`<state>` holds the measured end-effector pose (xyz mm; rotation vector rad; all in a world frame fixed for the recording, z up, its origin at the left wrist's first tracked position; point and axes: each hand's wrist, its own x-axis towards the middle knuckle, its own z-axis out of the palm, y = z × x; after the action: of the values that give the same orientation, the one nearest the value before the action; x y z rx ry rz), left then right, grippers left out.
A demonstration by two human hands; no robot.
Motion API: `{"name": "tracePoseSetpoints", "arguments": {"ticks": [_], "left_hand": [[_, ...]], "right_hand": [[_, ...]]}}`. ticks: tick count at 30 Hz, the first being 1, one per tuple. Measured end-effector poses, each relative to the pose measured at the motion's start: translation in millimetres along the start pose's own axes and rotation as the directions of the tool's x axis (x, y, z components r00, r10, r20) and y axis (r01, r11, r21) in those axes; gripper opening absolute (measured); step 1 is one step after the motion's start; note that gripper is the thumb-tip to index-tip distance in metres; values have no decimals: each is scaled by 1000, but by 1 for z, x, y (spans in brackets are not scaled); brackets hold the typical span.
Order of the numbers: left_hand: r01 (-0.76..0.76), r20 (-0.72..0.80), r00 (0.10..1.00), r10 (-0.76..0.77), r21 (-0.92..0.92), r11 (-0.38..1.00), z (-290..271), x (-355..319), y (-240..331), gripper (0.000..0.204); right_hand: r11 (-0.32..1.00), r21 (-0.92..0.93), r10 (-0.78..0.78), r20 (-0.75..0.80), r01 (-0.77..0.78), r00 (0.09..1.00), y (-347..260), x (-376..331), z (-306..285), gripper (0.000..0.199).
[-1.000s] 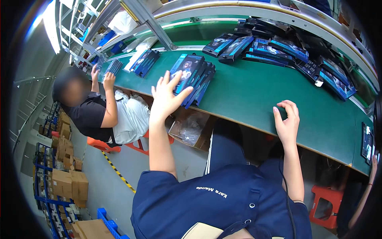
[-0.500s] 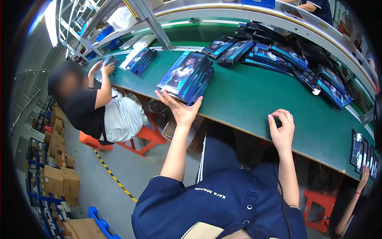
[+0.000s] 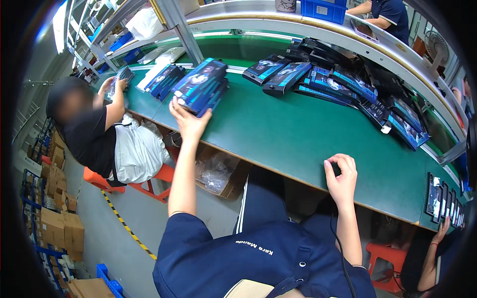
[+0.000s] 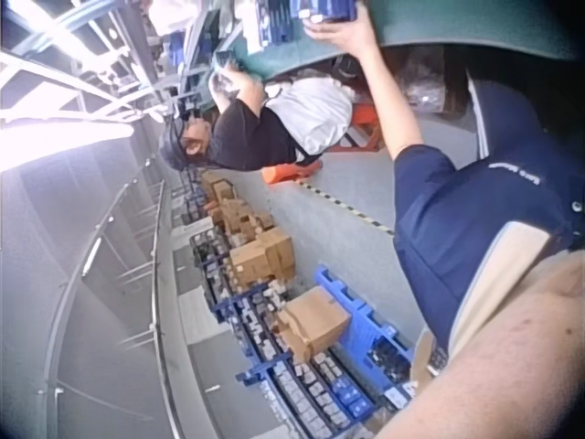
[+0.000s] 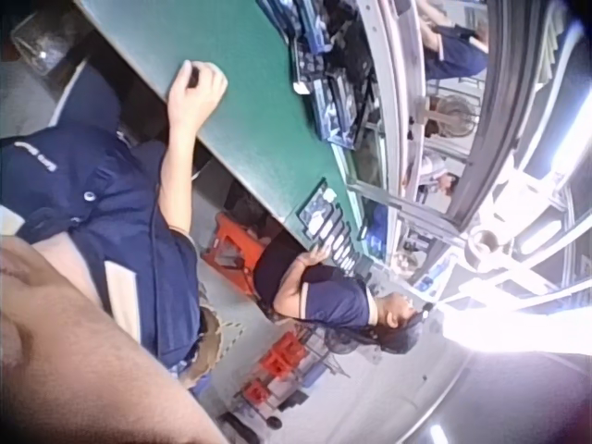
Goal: Packaging or inspecting product boxes on an assembly line.
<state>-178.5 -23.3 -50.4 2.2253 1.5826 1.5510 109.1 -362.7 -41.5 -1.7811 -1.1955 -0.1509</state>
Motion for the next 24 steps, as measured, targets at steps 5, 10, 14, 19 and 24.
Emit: {"name": "tracePoseSetpoints", "arguments": {"ticks": [5,10,14,19,24], "left_hand": [[-3,-29,1000,4,38,999,4,43,-57,122],[34,-37,999,-36,-53,998,7,58,-78,129],[-526,-97,805,585,340,780,18,29,-8,101],[-131,464,856,227,-229,965,112,38,94,79],[-157,714,691,108,3,988,158,80,156,100]], "right_hand": [[999,-39,-36,25,37,999,0,2,1,9],[998,-62,-26,43,29,999,-1,4,4,11],[991,-122,-36,104,48,994,-4,6,6,17],[993,-113,-12,113,25,994,-3,9,5,18],[999,-28,-23,82,26,996,4,6,3,17]]}}
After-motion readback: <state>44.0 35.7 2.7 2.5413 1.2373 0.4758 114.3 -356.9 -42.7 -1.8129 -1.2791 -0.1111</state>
